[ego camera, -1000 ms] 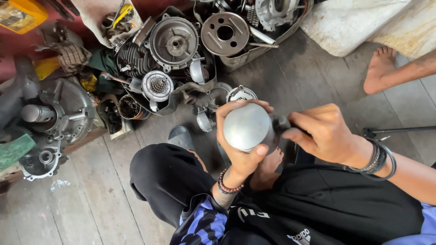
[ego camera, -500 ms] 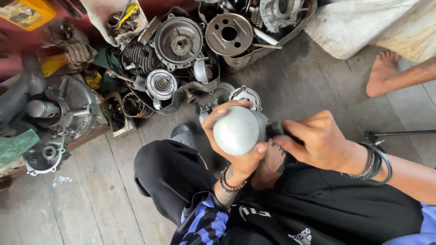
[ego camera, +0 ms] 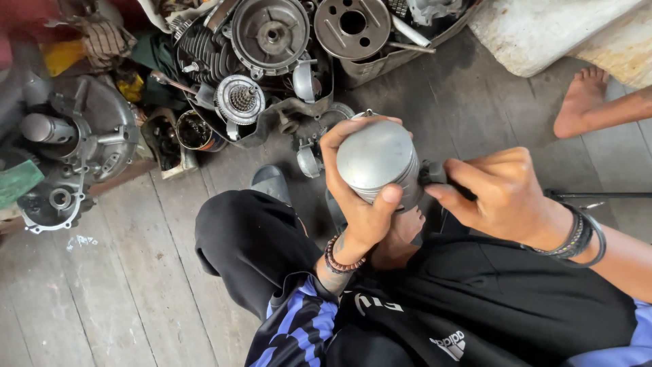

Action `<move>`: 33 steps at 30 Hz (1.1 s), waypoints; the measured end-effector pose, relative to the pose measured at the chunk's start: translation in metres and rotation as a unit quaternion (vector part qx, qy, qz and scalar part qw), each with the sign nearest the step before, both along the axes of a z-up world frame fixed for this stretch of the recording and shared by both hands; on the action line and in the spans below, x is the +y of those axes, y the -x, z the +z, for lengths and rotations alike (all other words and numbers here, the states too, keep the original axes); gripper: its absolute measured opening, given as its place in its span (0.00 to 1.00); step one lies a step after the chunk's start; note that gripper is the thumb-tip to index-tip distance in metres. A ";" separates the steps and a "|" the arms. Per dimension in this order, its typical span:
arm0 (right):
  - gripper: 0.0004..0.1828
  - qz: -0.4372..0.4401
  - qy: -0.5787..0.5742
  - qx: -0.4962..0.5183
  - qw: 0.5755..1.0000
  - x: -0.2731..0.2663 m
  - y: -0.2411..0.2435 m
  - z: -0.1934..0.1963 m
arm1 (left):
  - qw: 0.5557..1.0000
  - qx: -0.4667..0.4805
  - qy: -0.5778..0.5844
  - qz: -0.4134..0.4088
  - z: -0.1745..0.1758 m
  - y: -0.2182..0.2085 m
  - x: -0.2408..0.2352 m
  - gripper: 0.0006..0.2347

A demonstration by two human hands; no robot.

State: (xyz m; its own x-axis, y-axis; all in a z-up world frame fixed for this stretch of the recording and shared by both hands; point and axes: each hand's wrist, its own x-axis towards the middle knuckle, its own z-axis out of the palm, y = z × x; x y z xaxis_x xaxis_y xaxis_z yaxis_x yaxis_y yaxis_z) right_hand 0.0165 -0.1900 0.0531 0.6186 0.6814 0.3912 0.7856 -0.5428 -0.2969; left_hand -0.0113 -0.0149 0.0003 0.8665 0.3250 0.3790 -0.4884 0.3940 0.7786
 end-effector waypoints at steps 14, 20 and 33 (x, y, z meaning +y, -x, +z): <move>0.19 0.090 0.031 -0.061 0.994 0.048 -0.010 0.035 | 0.992 -0.010 0.120 0.039 0.010 -0.001 0.028 0.30; 0.18 0.069 0.002 -0.069 0.995 0.075 -0.032 0.038 | 0.983 -0.030 0.180 0.018 0.006 0.007 0.048 0.30; 0.12 0.013 -0.108 0.143 0.984 0.133 -0.034 0.010 | 0.970 0.010 0.224 0.092 -0.010 -0.019 0.091 0.29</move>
